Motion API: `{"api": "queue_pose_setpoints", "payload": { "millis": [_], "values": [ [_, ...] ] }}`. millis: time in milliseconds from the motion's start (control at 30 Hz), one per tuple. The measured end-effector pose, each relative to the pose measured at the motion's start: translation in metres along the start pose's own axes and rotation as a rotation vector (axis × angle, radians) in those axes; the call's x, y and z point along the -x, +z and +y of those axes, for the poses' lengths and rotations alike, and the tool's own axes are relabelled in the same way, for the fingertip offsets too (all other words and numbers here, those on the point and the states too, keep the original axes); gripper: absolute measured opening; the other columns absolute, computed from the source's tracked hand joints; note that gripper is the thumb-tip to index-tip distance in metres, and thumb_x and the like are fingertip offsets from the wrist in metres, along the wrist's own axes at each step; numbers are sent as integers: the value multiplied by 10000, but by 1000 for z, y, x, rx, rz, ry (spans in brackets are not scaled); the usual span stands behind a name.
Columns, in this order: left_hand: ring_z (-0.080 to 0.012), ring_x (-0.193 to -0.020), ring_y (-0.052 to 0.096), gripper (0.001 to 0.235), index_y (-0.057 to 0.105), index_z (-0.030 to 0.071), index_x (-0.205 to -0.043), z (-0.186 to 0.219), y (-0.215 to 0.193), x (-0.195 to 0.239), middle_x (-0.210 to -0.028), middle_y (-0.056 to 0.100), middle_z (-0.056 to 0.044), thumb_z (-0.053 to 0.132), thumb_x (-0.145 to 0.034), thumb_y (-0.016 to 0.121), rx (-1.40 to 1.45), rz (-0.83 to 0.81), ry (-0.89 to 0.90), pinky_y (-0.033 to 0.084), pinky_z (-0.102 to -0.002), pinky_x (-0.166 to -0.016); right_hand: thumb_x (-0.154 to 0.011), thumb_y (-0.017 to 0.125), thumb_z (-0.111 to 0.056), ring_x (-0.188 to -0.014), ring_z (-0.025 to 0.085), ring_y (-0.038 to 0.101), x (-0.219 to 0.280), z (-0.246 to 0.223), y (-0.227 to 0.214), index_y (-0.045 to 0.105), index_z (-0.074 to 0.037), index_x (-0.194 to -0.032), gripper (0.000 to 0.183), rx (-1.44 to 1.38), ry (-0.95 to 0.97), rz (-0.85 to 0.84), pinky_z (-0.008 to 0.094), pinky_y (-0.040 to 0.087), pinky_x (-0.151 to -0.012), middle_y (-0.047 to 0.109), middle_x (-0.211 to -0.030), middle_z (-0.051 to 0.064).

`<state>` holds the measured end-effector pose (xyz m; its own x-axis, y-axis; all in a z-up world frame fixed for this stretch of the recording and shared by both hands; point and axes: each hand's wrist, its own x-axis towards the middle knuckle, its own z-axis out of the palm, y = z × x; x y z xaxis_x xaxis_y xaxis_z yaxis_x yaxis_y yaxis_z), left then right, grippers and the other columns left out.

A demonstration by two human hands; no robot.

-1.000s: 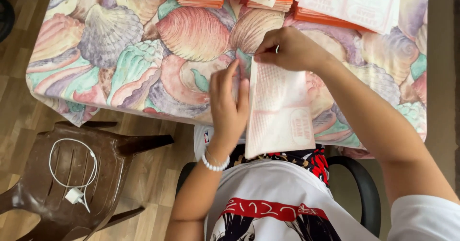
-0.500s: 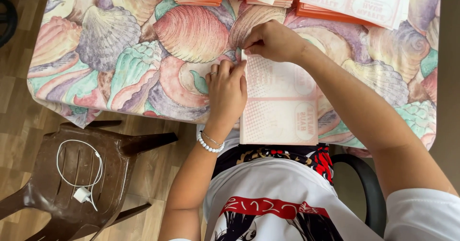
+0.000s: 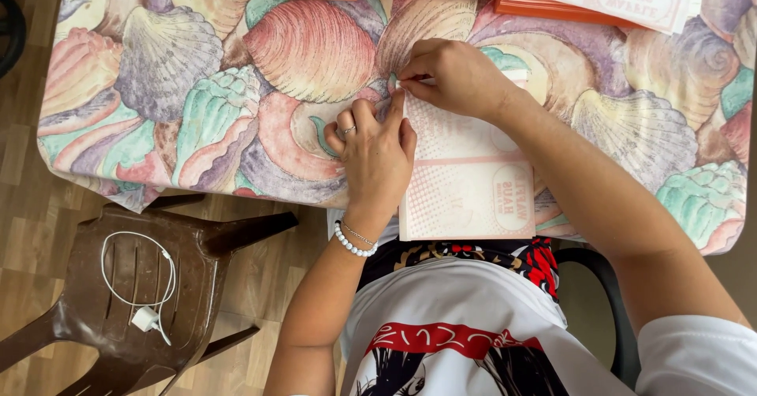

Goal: The person folds small orange and white printed paper sheets in half and then in half again to create small rectangular packets. The person places the finished packets into a stack on the table.

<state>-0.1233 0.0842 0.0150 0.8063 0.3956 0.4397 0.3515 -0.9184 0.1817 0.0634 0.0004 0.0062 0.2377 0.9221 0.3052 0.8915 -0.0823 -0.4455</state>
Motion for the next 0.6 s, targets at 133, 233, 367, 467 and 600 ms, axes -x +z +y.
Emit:
{"api": "queue_pose_setpoints", "payload": {
  "millis": [133,233,367,467,600],
  "values": [
    [-319,-974,464,426,640,264,-1357,0,2,0,-1034,503,-95,305,-933,630,-25,-32,-3,329,-512,-921,-992,728,-114,-719,254,646,1,-6,-1,794,-45,-979,97,32,-31,11,381,502,-512,668,-881,53],
    [-314,-979,474,433,651,259,-1370,1,5,0,-1025,504,-79,317,-942,620,-45,-21,-5,333,-519,-951,-1021,692,-120,-769,274,649,3,-5,1,772,-53,-985,110,112,-78,24,400,526,-550,666,-905,61],
    [-316,-985,463,415,664,250,-1352,1,4,0,-1033,504,-84,309,-944,618,-39,-31,-7,327,-511,-946,-1049,655,-113,-783,284,629,6,-6,3,739,-47,-979,127,133,-100,35,410,517,-580,614,-902,65],
    [-319,-999,465,427,660,238,-1359,2,4,0,-1030,499,-86,320,-941,622,-42,-41,-16,328,-510,-953,-1061,660,-122,-791,272,624,8,-7,5,725,-47,-969,135,167,-119,54,397,524,-577,594,-892,57],
    [-334,-993,458,458,653,228,-1379,1,4,-1,-1011,482,-92,318,-930,635,23,-61,-47,333,-524,-944,-1040,686,-128,-731,256,621,9,-10,3,730,-62,-947,122,176,-123,60,383,505,-524,586,-864,47]
  ]
}}
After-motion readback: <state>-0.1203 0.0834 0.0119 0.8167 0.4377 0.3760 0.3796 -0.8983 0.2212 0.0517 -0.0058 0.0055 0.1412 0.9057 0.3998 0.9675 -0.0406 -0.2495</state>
